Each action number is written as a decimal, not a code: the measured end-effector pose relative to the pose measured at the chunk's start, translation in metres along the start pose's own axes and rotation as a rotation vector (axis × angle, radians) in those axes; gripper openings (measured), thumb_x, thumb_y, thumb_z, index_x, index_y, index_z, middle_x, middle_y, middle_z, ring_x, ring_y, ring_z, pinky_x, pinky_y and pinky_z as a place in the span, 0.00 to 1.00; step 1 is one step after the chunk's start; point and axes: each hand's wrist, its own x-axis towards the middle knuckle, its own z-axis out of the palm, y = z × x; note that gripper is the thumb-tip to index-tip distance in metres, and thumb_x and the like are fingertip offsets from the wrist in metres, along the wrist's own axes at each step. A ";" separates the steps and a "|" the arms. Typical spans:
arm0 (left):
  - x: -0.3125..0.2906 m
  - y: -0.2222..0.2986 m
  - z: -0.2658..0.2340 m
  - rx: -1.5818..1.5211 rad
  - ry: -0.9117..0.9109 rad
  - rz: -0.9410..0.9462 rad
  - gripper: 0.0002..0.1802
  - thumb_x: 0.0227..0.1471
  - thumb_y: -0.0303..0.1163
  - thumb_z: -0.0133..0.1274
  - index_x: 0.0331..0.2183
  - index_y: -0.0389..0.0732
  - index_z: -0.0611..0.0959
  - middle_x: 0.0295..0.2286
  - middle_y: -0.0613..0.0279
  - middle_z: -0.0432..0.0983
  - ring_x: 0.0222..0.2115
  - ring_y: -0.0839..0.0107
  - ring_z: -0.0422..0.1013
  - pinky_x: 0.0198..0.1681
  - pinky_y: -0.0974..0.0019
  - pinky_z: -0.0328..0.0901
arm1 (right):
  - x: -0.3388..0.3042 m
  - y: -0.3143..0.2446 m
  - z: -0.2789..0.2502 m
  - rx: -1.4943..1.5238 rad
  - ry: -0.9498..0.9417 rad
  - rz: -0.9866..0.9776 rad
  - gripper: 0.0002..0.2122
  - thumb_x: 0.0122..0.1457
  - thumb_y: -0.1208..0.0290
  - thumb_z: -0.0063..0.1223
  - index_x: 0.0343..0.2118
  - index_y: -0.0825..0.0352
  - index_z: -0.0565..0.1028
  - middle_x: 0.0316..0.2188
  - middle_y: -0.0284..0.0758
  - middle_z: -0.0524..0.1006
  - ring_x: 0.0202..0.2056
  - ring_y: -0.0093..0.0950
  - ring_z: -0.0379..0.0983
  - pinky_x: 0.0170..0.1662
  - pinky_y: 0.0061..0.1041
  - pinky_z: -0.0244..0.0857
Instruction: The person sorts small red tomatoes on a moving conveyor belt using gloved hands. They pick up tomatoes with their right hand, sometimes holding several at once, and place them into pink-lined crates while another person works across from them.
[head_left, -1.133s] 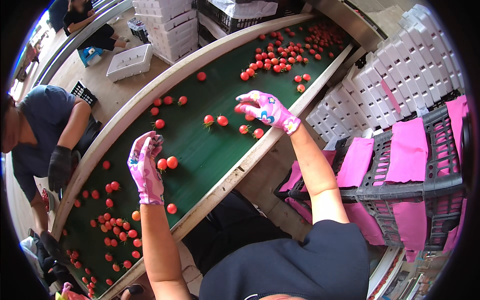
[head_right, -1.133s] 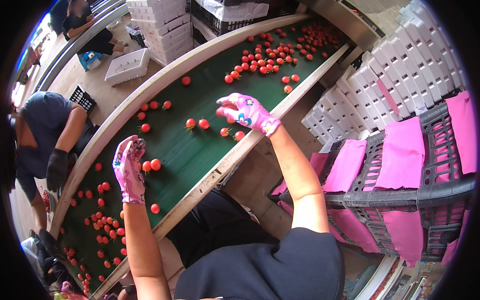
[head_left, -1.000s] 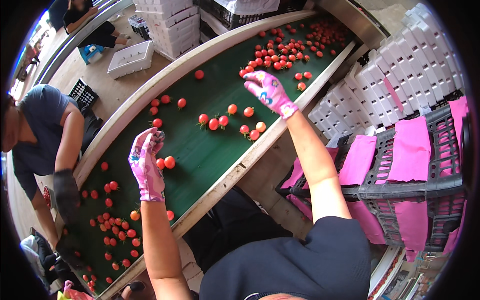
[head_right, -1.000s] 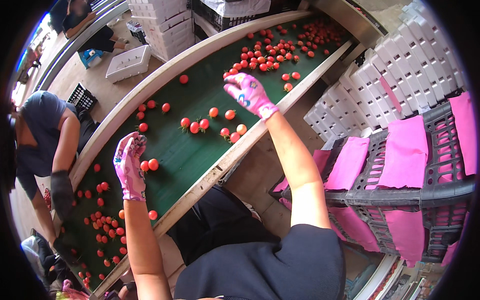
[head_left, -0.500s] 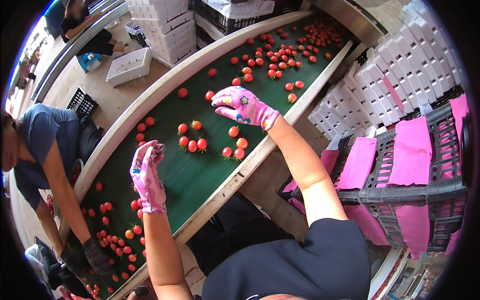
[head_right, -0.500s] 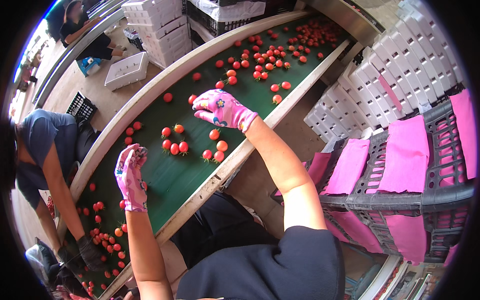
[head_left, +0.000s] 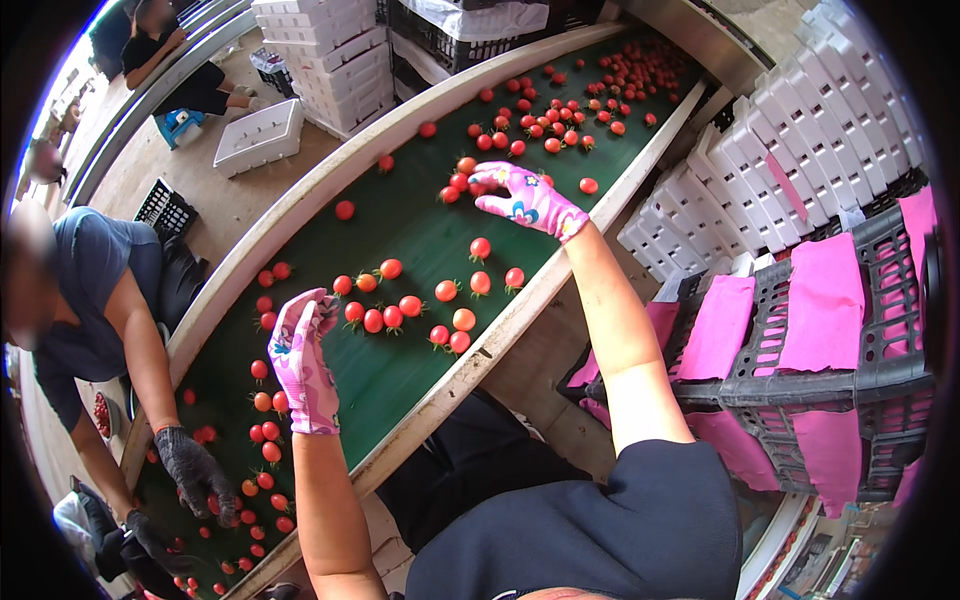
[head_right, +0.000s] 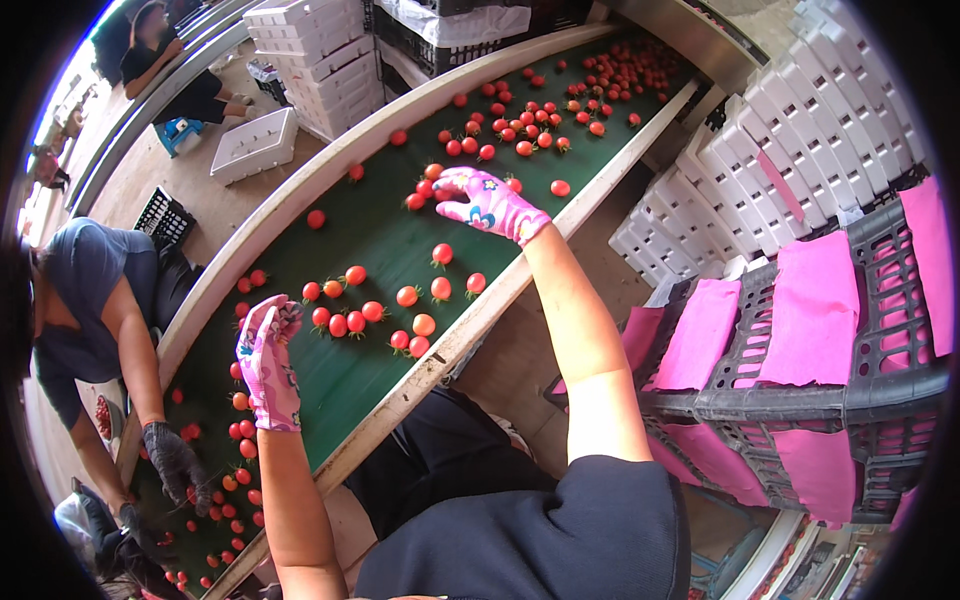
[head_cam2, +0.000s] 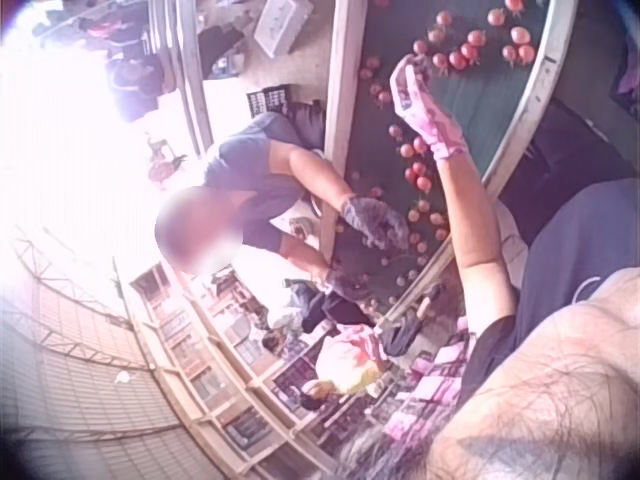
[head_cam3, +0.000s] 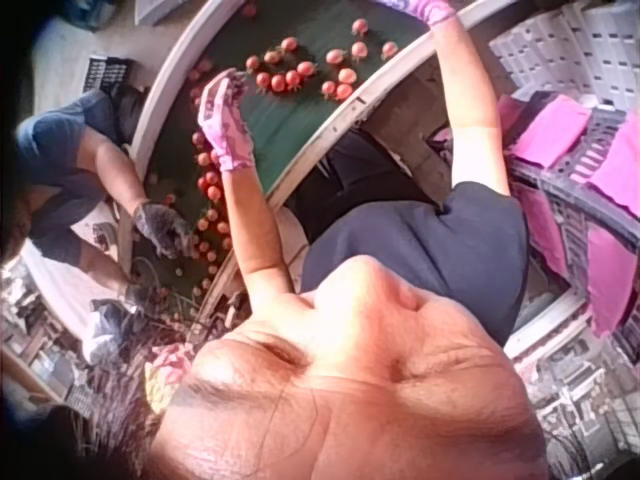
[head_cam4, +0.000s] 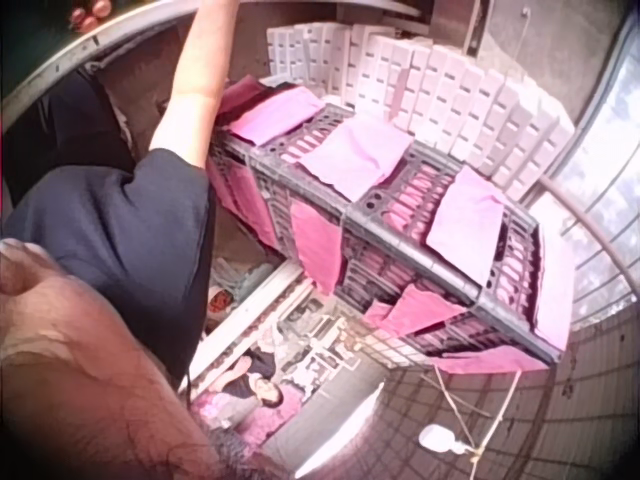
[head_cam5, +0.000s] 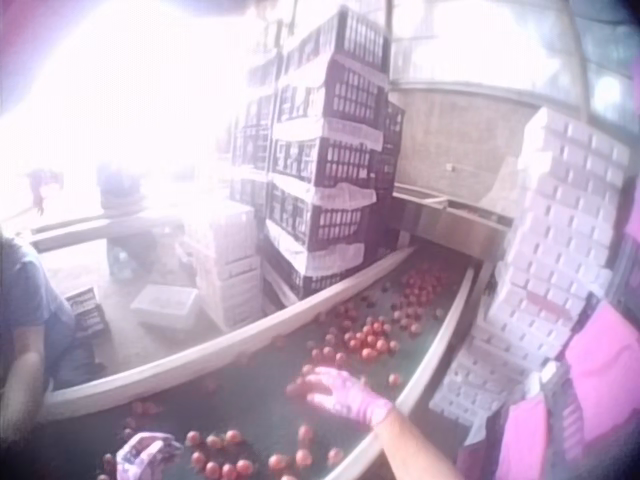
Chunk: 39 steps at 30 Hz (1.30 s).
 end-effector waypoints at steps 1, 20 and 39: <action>-0.001 0.001 -0.003 0.000 0.007 0.018 0.12 0.57 0.29 0.52 0.41 0.33 0.81 0.36 0.59 0.80 0.36 0.72 0.75 0.44 0.69 0.68 | 0.001 -0.013 0.003 0.031 -0.080 0.043 0.16 0.58 0.68 0.60 0.48 0.66 0.77 0.45 0.37 0.79 0.48 0.30 0.76 0.53 0.28 0.67; 0.003 0.002 0.001 0.088 0.020 -0.002 0.13 0.57 0.26 0.49 0.42 0.32 0.81 0.37 0.56 0.79 0.36 0.70 0.75 0.43 0.69 0.69 | 0.049 -0.035 0.033 0.083 -0.299 -0.127 0.15 0.58 0.62 0.59 0.44 0.66 0.79 0.54 0.42 0.72 0.55 0.40 0.69 0.57 0.33 0.63; 0.006 0.003 -0.020 -0.059 0.203 0.152 0.14 0.59 0.30 0.50 0.43 0.32 0.79 0.36 0.56 0.79 0.38 0.68 0.76 0.46 0.66 0.69 | 0.033 -0.008 -0.003 -0.007 0.023 -0.031 0.19 0.58 0.65 0.59 0.50 0.67 0.75 0.44 0.39 0.79 0.48 0.35 0.75 0.53 0.28 0.67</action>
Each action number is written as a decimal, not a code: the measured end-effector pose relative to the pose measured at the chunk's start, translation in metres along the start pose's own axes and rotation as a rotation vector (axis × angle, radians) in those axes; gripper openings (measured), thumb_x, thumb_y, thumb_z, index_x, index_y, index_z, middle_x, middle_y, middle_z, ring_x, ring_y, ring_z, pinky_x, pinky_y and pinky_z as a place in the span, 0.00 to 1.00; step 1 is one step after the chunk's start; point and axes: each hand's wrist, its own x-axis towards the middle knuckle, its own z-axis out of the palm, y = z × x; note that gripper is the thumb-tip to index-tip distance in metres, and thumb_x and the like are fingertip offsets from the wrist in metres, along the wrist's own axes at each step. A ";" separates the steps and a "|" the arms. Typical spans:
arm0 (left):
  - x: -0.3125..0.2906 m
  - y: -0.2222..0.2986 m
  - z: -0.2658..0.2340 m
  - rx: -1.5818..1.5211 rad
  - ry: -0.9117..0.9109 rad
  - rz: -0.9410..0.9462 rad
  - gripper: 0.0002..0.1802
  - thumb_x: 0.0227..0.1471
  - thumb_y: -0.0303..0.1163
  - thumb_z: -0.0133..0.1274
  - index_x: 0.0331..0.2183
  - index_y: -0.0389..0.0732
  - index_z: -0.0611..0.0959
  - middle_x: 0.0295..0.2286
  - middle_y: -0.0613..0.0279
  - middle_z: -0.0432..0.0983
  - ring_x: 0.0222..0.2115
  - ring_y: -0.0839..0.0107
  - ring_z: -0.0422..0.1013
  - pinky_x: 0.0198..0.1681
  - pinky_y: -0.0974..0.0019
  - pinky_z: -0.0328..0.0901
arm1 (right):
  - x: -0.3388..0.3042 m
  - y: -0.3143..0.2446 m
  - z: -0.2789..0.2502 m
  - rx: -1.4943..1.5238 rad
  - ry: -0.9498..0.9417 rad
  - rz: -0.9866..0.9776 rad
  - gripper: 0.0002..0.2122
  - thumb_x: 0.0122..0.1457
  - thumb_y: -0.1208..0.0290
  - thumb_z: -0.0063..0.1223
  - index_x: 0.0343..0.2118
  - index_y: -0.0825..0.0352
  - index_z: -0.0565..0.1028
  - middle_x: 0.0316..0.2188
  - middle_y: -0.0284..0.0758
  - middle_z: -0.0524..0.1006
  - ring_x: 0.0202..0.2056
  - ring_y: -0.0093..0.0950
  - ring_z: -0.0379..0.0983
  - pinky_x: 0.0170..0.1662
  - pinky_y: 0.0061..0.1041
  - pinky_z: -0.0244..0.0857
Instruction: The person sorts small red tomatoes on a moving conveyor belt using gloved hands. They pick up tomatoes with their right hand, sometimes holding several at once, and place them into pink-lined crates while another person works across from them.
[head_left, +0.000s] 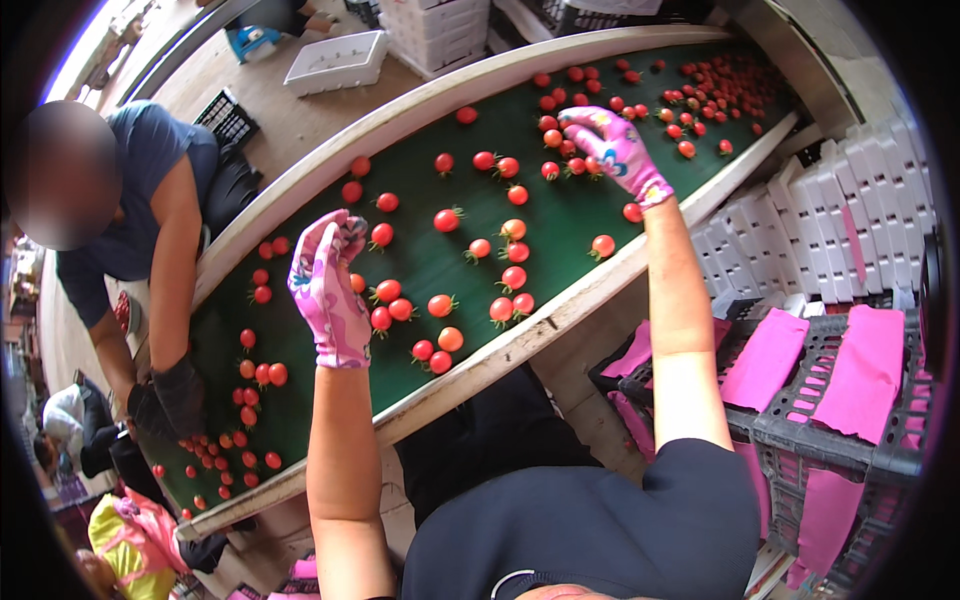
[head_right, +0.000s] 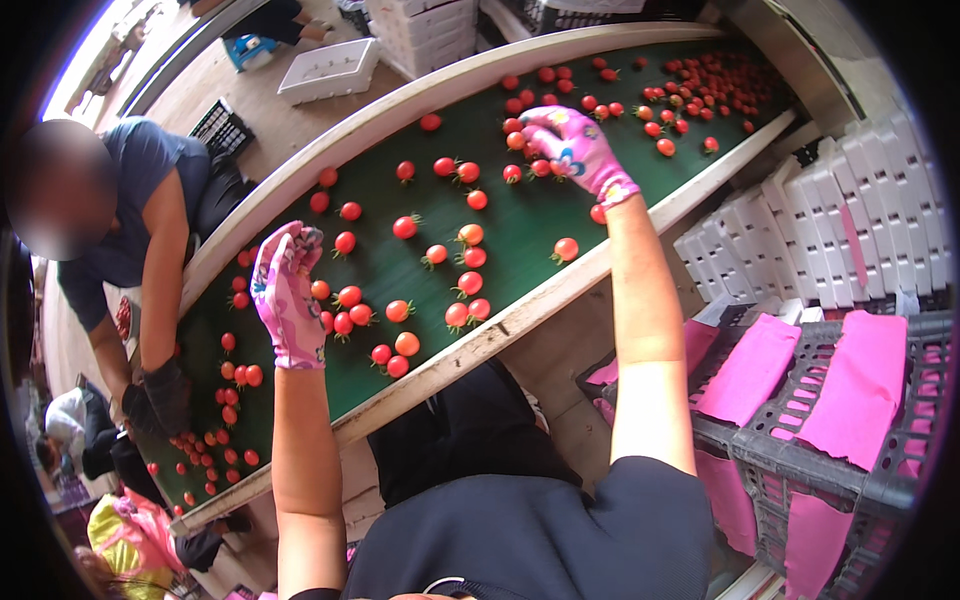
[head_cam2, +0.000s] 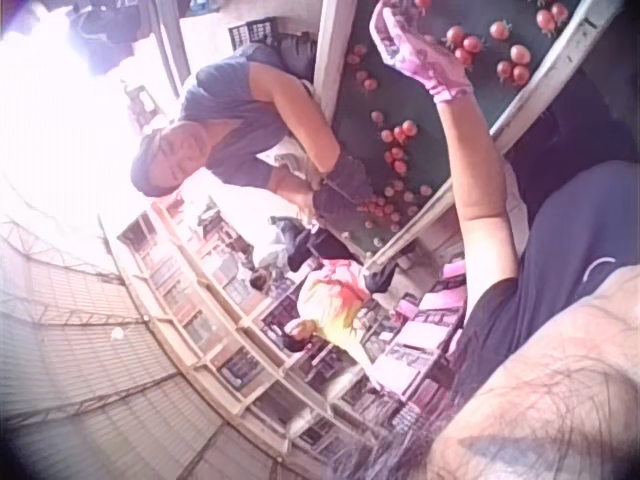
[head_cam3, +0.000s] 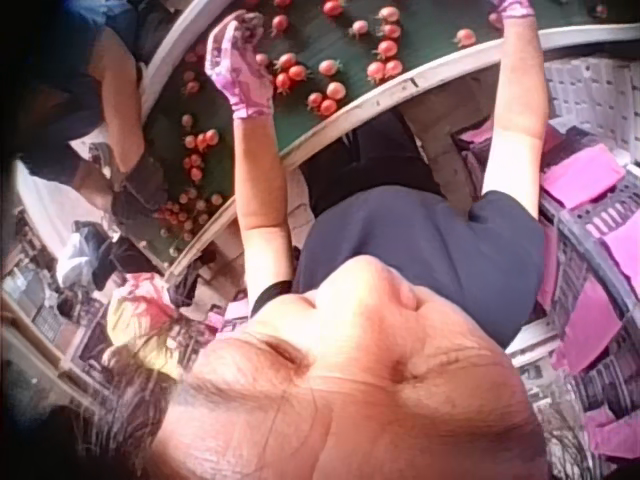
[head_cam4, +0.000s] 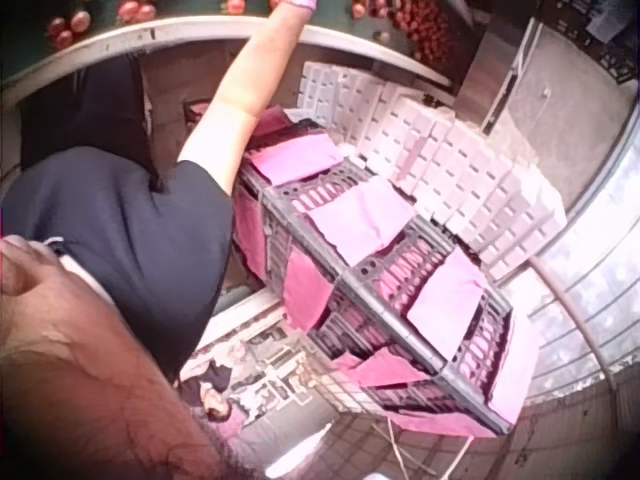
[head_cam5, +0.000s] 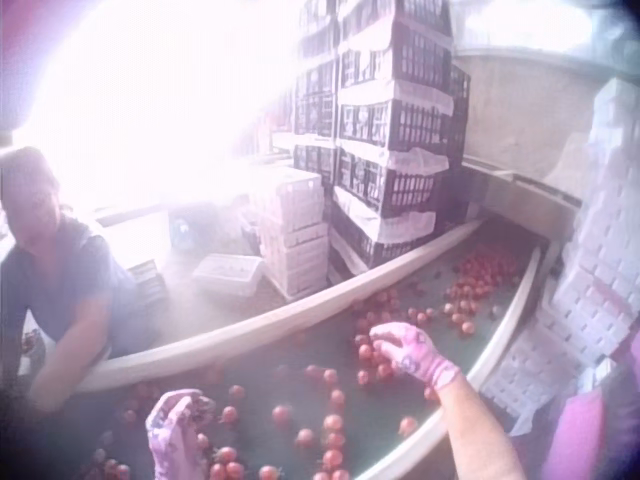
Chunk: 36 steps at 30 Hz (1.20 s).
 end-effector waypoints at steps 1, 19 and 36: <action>0.002 0.000 0.001 -0.037 0.029 0.003 0.14 0.59 0.29 0.50 0.44 0.32 0.79 0.36 0.56 0.79 0.38 0.68 0.76 0.46 0.66 0.69 | -0.001 0.007 -0.009 -0.135 0.103 -0.078 0.19 0.57 0.65 0.60 0.50 0.67 0.75 0.44 0.39 0.79 0.49 0.35 0.74 0.54 0.29 0.66; 0.003 -0.002 0.009 -0.235 0.086 -0.157 0.12 0.57 0.29 0.52 0.42 0.34 0.80 0.33 0.56 0.80 0.34 0.67 0.77 0.43 0.65 0.70 | 0.057 0.075 -0.008 -0.715 0.222 0.387 0.33 0.58 0.43 0.48 0.61 0.62 0.65 0.62 0.42 0.64 0.62 0.42 0.59 0.64 0.38 0.52; 0.003 -0.006 0.003 -0.163 -0.020 -0.131 0.13 0.58 0.31 0.52 0.42 0.33 0.80 0.34 0.57 0.80 0.35 0.66 0.77 0.44 0.64 0.70 | -0.014 -0.033 0.029 -0.546 0.102 -0.414 0.15 0.52 0.62 0.61 0.40 0.65 0.79 0.37 0.38 0.79 0.44 0.39 0.73 0.51 0.36 0.65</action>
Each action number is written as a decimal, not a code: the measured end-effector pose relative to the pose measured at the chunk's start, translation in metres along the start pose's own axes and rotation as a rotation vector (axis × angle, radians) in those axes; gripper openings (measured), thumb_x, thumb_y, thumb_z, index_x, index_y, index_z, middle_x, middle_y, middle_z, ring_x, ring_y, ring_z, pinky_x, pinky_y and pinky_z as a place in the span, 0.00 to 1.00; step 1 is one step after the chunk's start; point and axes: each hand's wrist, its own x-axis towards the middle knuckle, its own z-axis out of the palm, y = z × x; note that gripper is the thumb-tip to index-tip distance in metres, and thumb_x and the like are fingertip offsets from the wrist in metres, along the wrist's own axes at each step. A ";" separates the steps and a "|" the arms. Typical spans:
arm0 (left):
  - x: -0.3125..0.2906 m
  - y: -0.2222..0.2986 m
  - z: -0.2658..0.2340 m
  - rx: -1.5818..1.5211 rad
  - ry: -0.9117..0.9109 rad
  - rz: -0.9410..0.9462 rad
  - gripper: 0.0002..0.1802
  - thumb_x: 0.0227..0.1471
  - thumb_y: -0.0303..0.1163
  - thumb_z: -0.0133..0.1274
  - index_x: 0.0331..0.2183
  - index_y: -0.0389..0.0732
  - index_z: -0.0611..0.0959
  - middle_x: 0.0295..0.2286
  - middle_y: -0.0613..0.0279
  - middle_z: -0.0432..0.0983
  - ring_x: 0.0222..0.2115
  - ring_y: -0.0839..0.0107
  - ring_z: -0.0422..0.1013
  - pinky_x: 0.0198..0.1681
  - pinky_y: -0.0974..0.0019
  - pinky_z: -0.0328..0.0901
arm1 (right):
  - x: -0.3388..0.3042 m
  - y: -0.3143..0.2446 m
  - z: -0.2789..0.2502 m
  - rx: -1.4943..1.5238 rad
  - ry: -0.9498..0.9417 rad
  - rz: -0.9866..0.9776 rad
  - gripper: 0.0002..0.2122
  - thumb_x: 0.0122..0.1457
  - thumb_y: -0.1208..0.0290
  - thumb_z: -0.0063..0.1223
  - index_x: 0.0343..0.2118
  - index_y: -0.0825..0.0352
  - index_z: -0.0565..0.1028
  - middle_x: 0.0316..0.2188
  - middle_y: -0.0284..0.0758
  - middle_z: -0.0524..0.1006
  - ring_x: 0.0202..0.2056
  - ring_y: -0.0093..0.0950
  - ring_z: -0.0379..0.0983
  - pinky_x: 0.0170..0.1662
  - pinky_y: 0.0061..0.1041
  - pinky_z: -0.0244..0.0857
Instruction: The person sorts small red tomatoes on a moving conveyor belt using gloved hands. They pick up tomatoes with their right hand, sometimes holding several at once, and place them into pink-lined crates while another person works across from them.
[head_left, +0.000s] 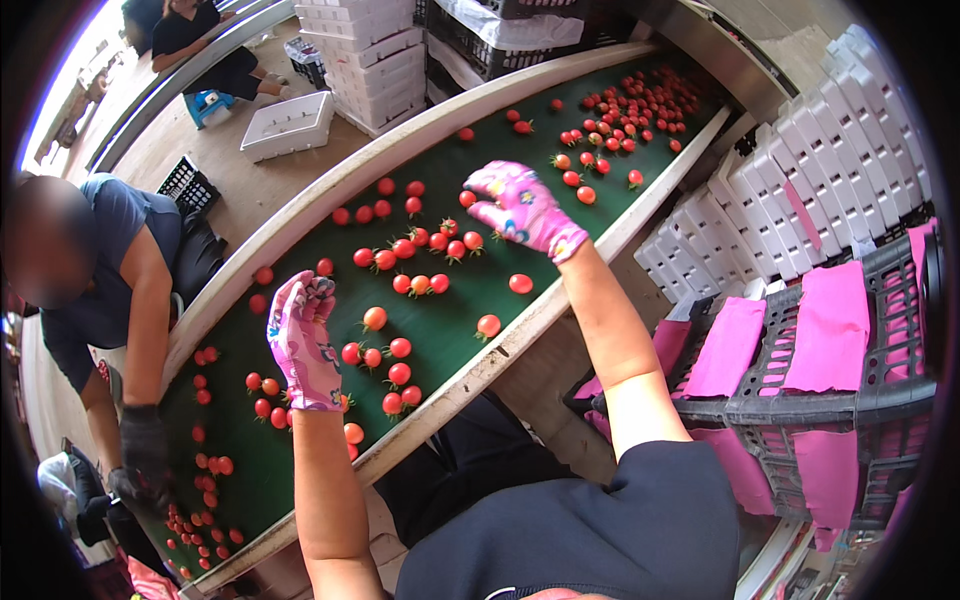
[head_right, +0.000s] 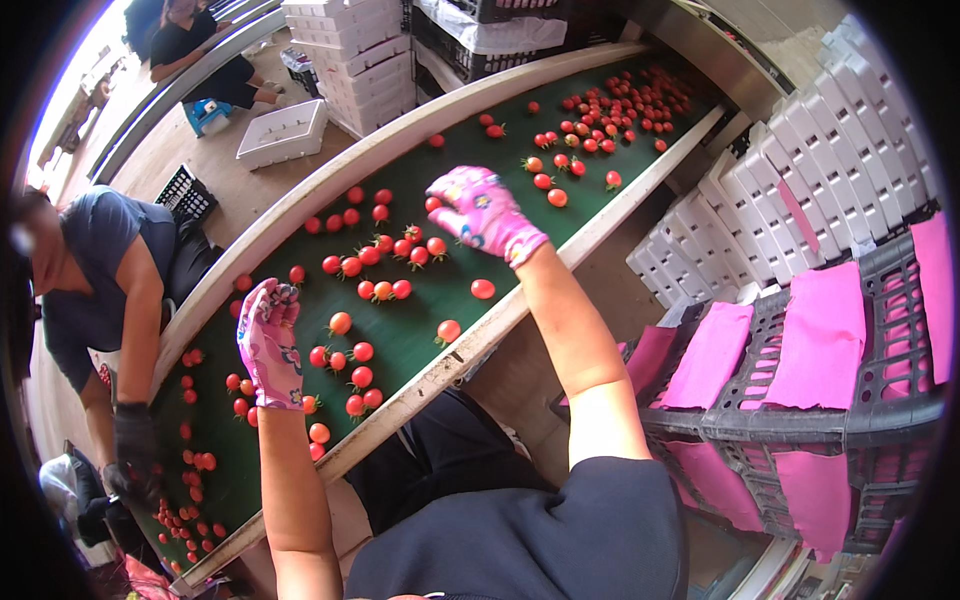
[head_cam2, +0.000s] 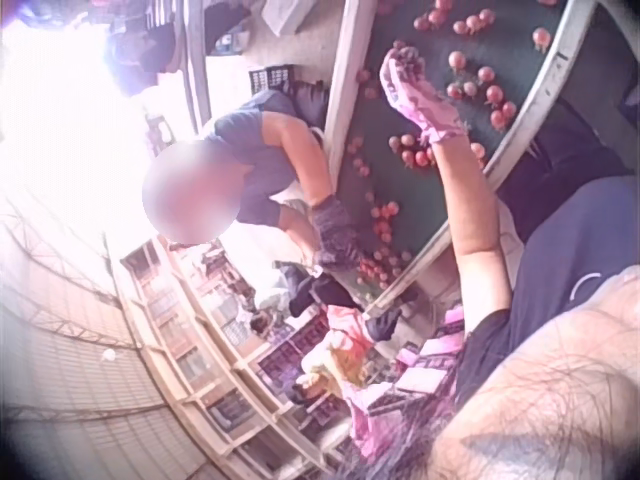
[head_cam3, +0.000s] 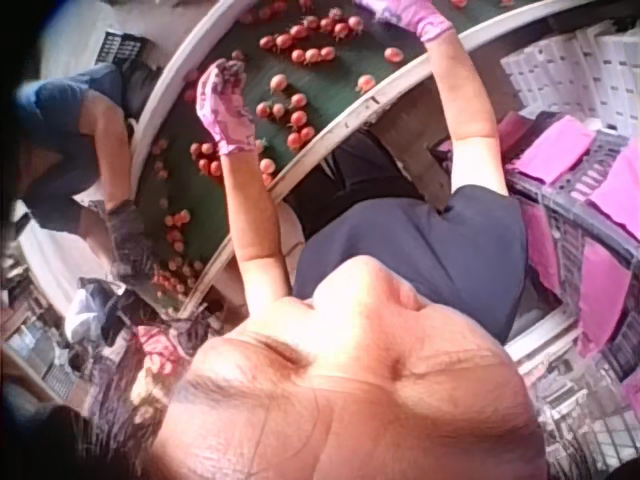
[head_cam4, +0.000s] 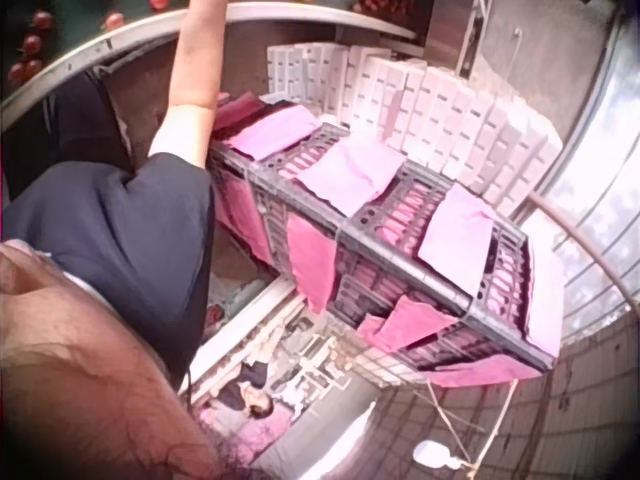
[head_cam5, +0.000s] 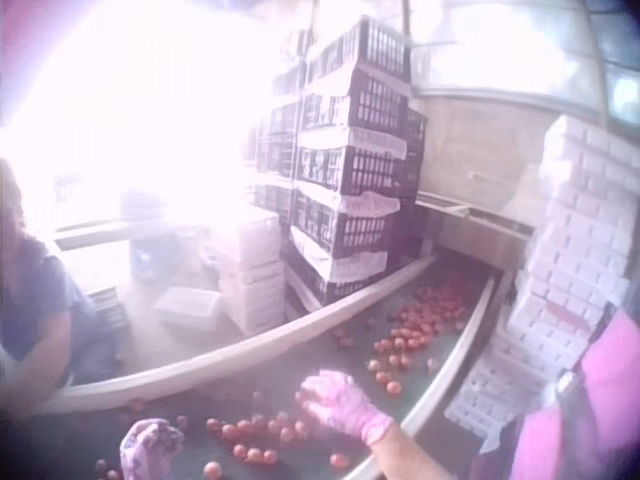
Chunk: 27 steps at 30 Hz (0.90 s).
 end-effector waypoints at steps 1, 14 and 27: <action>-0.001 -0.001 -0.001 -0.006 -0.018 0.003 0.13 0.58 0.31 0.51 0.43 0.33 0.80 0.34 0.57 0.80 0.36 0.66 0.76 0.44 0.64 0.70 | -0.011 0.015 -0.007 -0.074 0.054 0.121 0.14 0.52 0.61 0.61 0.39 0.64 0.79 0.35 0.37 0.79 0.43 0.38 0.74 0.50 0.35 0.65; 0.003 -0.004 -0.003 -0.002 -0.075 0.023 0.15 0.58 0.30 0.51 0.44 0.32 0.79 0.35 0.55 0.79 0.36 0.66 0.77 0.45 0.63 0.70 | -0.046 0.003 -0.036 0.468 -0.144 0.442 0.17 0.59 0.63 0.58 0.49 0.65 0.76 0.46 0.42 0.78 0.48 0.38 0.75 0.54 0.31 0.66; 0.016 0.012 -0.031 -0.056 0.169 0.156 0.15 0.59 0.32 0.51 0.45 0.34 0.78 0.37 0.56 0.80 0.39 0.66 0.76 0.44 0.65 0.70 | -0.071 -0.038 -0.017 0.561 0.343 0.735 0.07 0.58 0.71 0.58 0.34 0.69 0.81 0.29 0.38 0.82 0.32 0.31 0.80 0.37 0.25 0.72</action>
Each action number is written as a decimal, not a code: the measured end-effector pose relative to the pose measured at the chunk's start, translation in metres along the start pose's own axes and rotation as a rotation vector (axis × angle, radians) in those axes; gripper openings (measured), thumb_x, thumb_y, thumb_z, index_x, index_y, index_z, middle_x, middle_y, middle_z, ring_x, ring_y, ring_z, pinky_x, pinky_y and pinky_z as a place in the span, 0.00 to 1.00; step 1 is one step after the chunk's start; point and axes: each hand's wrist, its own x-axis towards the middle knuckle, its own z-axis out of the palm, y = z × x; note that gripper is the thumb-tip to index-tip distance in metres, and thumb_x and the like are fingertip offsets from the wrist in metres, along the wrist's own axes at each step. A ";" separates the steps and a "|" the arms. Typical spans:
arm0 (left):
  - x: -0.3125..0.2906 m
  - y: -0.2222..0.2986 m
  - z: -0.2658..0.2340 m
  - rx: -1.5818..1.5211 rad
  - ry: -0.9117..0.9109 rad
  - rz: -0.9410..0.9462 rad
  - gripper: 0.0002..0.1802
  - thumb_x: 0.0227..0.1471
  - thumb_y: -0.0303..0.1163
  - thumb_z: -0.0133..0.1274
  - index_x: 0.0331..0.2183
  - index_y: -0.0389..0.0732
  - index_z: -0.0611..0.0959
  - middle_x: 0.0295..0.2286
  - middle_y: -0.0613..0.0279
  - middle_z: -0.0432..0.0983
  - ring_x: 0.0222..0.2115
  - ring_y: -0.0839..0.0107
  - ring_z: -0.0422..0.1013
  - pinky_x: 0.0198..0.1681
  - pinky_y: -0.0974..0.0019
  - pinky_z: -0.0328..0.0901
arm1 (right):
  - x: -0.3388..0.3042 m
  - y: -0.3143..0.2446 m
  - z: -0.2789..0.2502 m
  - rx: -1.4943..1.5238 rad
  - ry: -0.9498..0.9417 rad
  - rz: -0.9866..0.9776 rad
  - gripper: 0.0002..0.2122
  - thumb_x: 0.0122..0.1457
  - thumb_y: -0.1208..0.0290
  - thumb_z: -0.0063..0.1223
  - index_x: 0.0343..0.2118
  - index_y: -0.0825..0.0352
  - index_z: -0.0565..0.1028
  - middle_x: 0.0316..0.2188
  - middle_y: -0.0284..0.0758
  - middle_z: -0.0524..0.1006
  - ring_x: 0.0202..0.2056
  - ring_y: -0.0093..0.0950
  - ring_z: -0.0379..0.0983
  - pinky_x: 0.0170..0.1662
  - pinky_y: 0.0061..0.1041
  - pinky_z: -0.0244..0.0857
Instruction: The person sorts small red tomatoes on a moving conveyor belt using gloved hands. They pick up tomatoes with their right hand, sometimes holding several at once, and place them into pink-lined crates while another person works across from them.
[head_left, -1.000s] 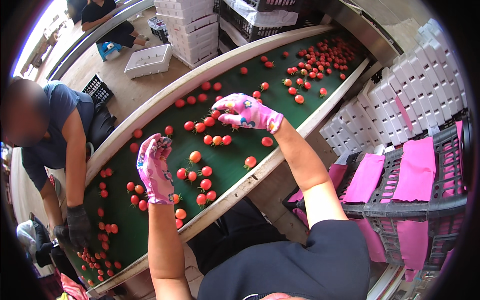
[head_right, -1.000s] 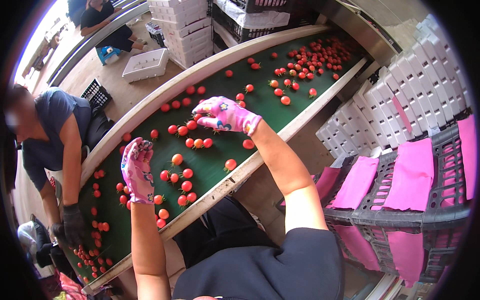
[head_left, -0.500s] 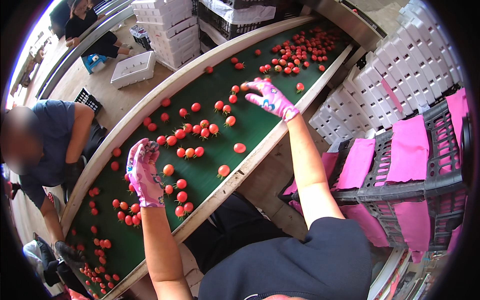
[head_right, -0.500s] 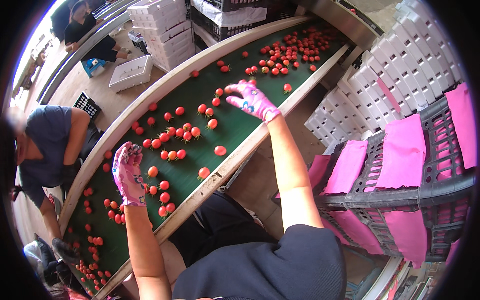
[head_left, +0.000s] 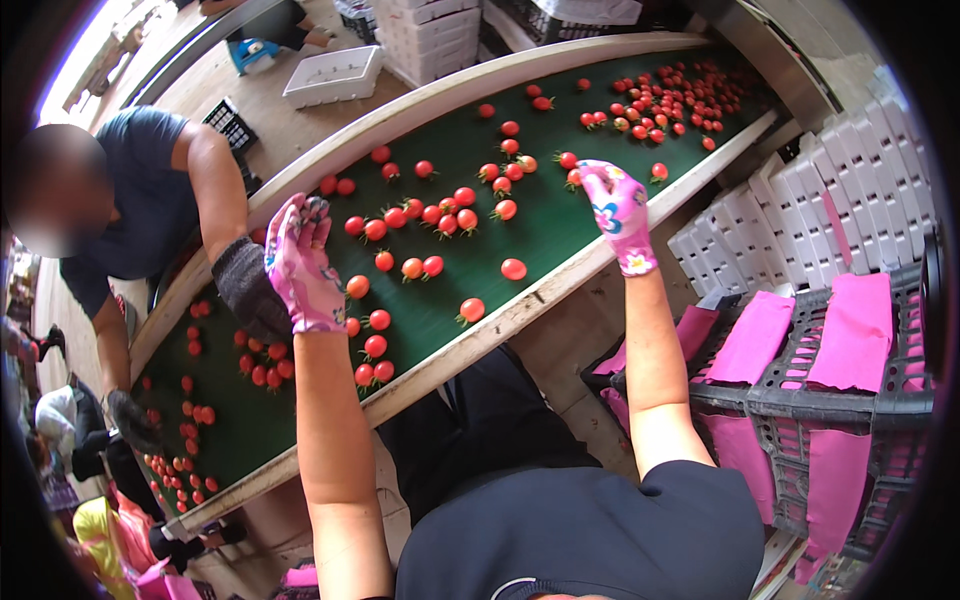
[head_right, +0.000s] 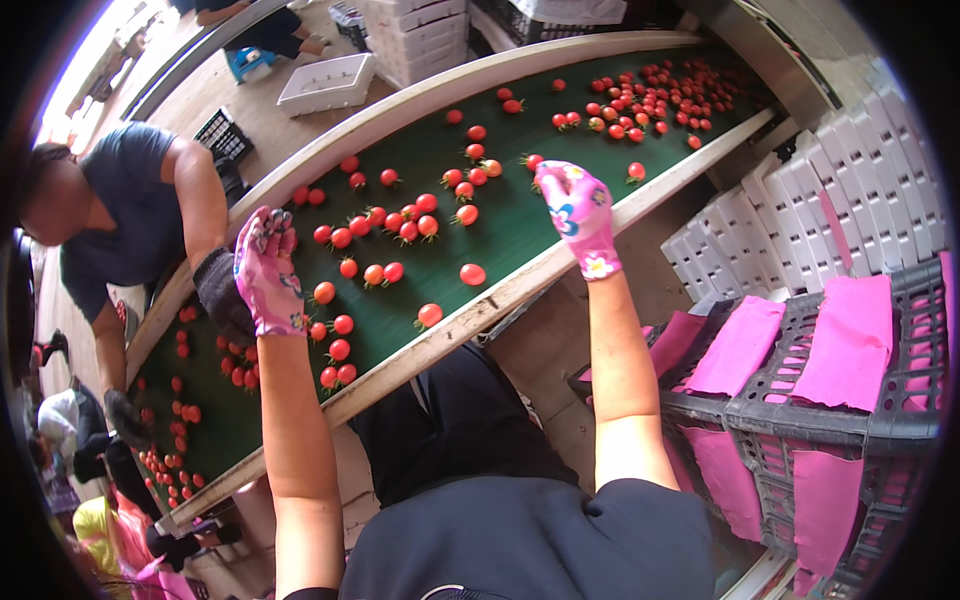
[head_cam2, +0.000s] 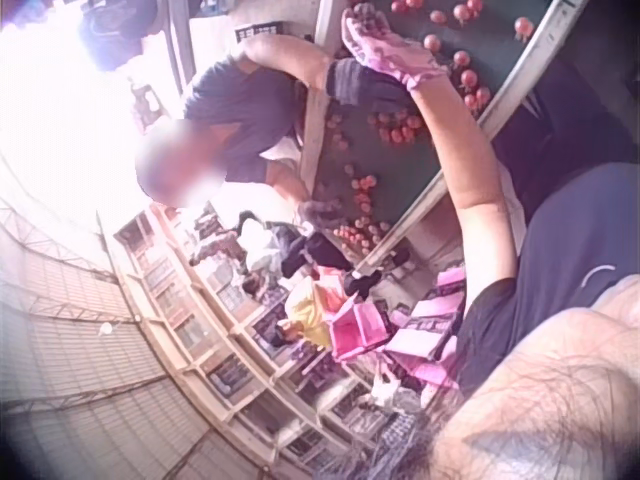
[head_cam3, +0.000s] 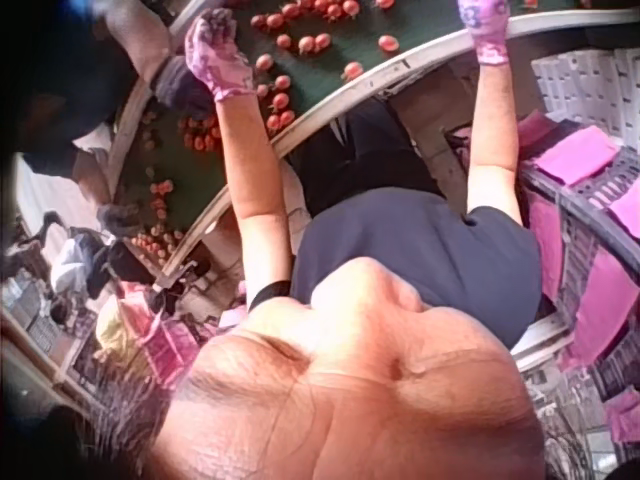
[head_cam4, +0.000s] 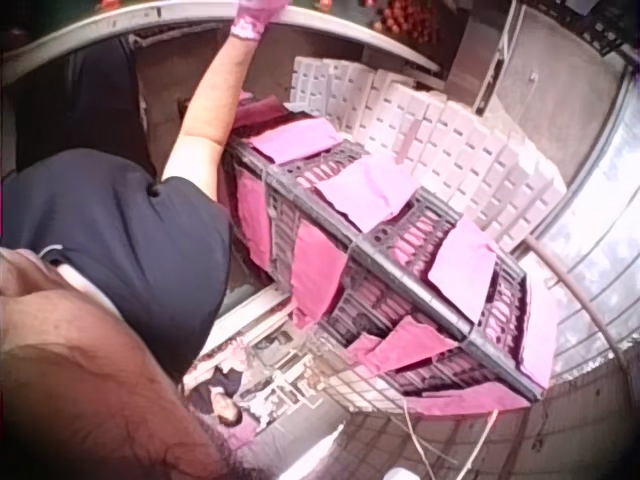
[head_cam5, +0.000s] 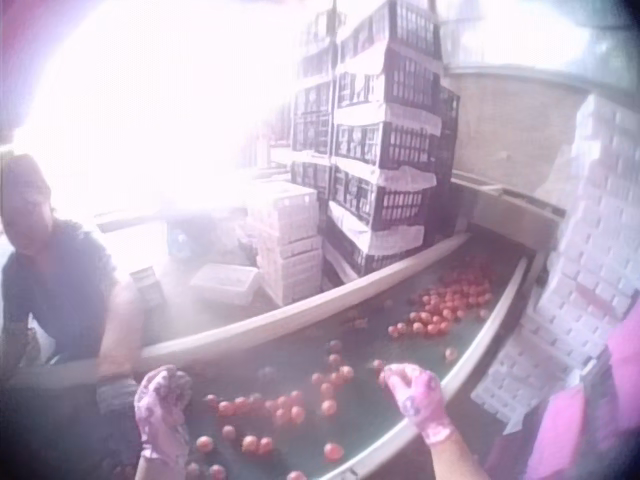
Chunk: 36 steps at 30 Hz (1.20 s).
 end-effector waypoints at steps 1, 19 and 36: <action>0.001 -0.001 0.003 -0.022 0.024 -0.008 0.15 0.59 0.32 0.50 0.45 0.34 0.78 0.37 0.56 0.80 0.39 0.66 0.76 0.44 0.64 0.70 | -0.007 -0.007 -0.005 -0.118 0.043 -0.030 0.07 0.59 0.70 0.57 0.35 0.69 0.81 0.29 0.39 0.82 0.32 0.31 0.80 0.37 0.25 0.72; -0.019 -0.008 0.014 0.320 -0.155 0.112 0.10 0.51 0.26 0.55 0.38 0.36 0.84 0.31 0.63 0.80 0.31 0.76 0.75 0.36 0.74 0.68 | -0.017 0.033 -0.030 -0.700 -0.010 -0.191 0.13 0.58 0.59 0.54 0.34 0.64 0.82 0.31 0.40 0.82 0.36 0.40 0.78 0.43 0.34 0.69; -0.031 -0.045 0.044 1.323 -0.042 0.373 0.09 0.43 0.38 0.60 0.30 0.50 0.85 0.32 0.57 0.78 0.39 0.55 0.73 0.46 0.54 0.66 | 0.028 0.134 -0.108 -1.069 -0.172 -0.541 0.11 0.61 0.69 0.47 0.43 0.65 0.78 0.41 0.41 0.80 0.45 0.41 0.75 0.49 0.37 0.68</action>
